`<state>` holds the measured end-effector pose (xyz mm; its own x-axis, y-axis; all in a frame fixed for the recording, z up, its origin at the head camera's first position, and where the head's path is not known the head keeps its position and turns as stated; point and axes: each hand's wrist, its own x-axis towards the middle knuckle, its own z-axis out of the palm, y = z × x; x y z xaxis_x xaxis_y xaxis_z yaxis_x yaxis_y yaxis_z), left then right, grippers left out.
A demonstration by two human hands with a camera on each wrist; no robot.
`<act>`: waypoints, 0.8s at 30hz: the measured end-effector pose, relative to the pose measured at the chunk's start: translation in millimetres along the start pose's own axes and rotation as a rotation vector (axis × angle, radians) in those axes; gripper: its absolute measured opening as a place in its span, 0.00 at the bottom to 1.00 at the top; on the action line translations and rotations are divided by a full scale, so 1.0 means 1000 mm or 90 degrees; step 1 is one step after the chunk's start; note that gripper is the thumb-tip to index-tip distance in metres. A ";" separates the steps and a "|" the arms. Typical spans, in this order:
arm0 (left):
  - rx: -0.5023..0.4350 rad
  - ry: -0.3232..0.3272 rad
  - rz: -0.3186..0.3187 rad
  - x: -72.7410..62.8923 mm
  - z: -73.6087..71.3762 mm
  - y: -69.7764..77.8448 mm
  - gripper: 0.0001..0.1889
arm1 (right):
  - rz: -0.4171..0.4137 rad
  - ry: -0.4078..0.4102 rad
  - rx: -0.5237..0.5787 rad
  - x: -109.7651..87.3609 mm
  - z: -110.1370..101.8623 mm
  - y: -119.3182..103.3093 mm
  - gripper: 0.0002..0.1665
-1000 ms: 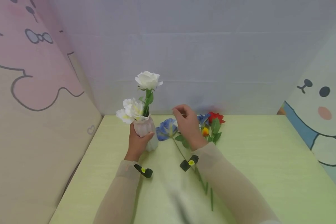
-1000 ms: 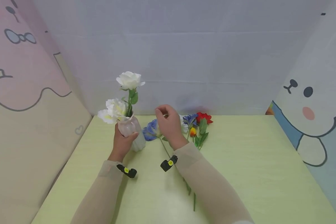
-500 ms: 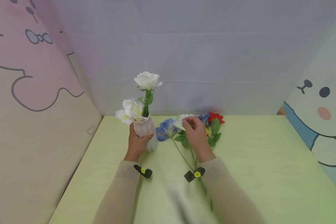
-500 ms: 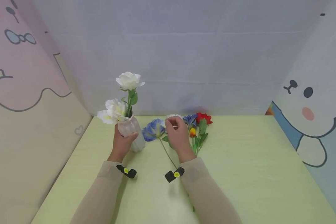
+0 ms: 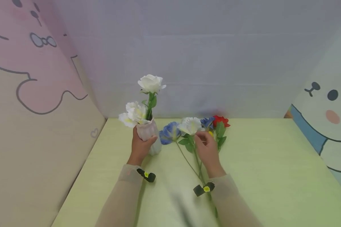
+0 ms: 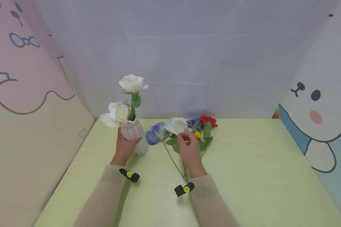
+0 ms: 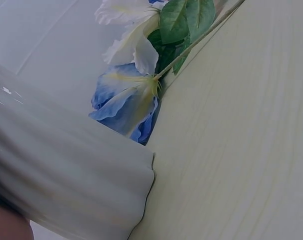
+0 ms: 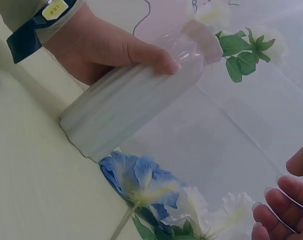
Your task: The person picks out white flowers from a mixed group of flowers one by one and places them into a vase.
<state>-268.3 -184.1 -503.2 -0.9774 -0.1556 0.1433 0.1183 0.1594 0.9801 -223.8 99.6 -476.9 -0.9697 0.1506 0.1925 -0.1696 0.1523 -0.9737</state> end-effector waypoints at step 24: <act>0.002 -0.012 0.004 -0.005 0.000 0.009 0.47 | -0.017 -0.043 -0.331 -0.001 -0.009 0.010 0.19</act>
<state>-262.5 -182.0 -495.4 -0.9798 -0.1361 0.1467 0.1239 0.1629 0.9788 -222.4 109.9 -485.8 -0.9783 0.0803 0.1910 -0.1005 0.6223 -0.7763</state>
